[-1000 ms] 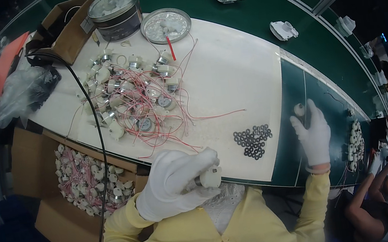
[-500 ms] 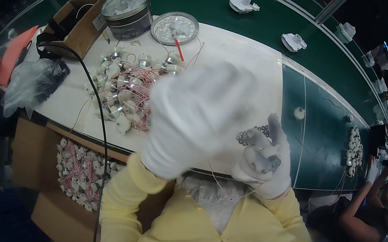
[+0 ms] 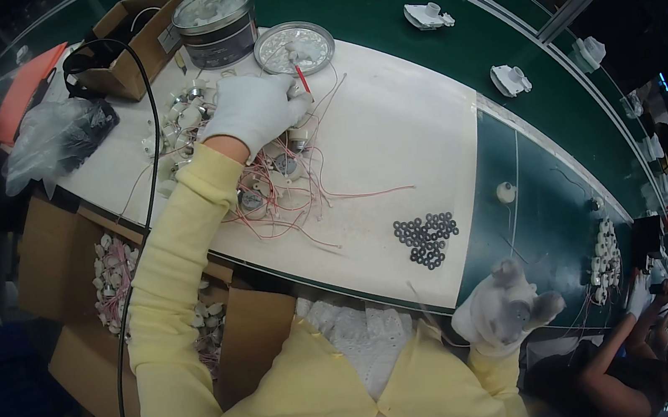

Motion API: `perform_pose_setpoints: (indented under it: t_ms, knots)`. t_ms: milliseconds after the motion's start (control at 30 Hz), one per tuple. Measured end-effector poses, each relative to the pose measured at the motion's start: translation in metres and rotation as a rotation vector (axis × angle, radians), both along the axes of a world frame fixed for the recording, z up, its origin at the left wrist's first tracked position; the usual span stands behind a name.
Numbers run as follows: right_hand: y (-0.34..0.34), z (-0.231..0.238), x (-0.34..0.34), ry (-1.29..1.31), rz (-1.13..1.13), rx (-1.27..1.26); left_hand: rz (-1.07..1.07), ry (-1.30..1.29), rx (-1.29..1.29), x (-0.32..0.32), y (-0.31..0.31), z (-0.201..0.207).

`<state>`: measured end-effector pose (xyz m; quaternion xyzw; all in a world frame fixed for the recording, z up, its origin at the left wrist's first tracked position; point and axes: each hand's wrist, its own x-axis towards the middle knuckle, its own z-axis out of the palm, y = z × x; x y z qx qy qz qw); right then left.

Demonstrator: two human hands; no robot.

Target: The person assembles small white electronic components by inserting metal washers into their centers and applying a substance with a red tool. They handle the components one at a time, placing finished units on the green workbench. The process involves repetitive manual insertion and tool application.

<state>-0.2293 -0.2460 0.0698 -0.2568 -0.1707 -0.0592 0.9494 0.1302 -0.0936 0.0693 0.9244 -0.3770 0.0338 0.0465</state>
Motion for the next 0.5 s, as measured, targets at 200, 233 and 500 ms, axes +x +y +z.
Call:
perform_pose_setpoints:
  t_ms: [200, 233, 500]
  knots:
    - [-0.006, -0.005, 0.017, -0.001, -0.001, -0.079, 0.106, 0.08, 0.036, -0.003, -0.01, 0.005]
    - [-0.003, -0.006, 0.008, 0.076, -0.063, -0.095, 0.104, 0.074, 0.017, -0.004, -0.009, 0.005]
    - [0.005, 0.002, 0.002, 0.271, -0.01, -0.023, 0.074, 0.071, 0.015, 0.003, 0.003, 0.0]
